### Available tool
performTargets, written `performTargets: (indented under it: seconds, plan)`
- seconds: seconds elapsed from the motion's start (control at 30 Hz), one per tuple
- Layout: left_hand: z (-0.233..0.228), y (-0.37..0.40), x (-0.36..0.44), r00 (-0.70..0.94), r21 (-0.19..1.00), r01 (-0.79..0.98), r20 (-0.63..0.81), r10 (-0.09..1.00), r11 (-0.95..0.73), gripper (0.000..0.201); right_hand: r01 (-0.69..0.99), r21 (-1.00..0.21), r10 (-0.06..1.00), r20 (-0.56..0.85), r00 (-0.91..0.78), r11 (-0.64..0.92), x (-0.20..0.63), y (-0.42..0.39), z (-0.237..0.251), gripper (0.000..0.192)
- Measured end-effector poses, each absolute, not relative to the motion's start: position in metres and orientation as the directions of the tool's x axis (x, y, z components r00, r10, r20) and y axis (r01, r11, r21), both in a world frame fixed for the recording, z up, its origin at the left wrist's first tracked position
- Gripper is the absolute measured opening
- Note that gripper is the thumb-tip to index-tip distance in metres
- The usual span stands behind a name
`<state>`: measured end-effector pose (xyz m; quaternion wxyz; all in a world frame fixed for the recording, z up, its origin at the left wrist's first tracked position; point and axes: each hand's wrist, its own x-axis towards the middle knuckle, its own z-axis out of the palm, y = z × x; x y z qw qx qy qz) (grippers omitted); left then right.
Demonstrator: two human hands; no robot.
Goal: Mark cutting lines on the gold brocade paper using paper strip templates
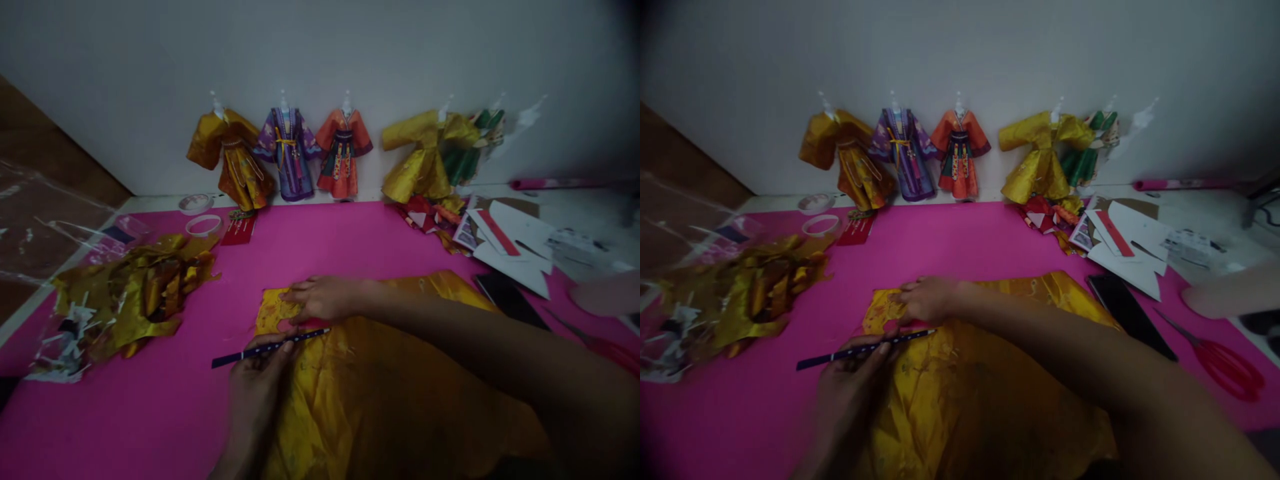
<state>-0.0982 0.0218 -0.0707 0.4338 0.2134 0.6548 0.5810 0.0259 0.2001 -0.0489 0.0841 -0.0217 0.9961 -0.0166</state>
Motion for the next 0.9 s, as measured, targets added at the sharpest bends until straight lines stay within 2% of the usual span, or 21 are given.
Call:
performTargets:
  seconds: [0.17,0.9]
  plan:
    - [-0.0766,0.0233,-0.0947,-0.516,0.944,-0.241,-0.32,0.794,0.223,0.029,-0.041,-0.003,-0.041,-0.129,-0.991,0.999,0.0258,0.2,-0.0519,0.034]
    - [-0.0805,0.0285,-0.0954,-0.501,0.946,-0.228,-0.318,0.805,0.231,0.027,-0.029,-0.011,-0.03,-0.165,-0.986,1.0,0.0258,0.1995,-0.0511,0.036]
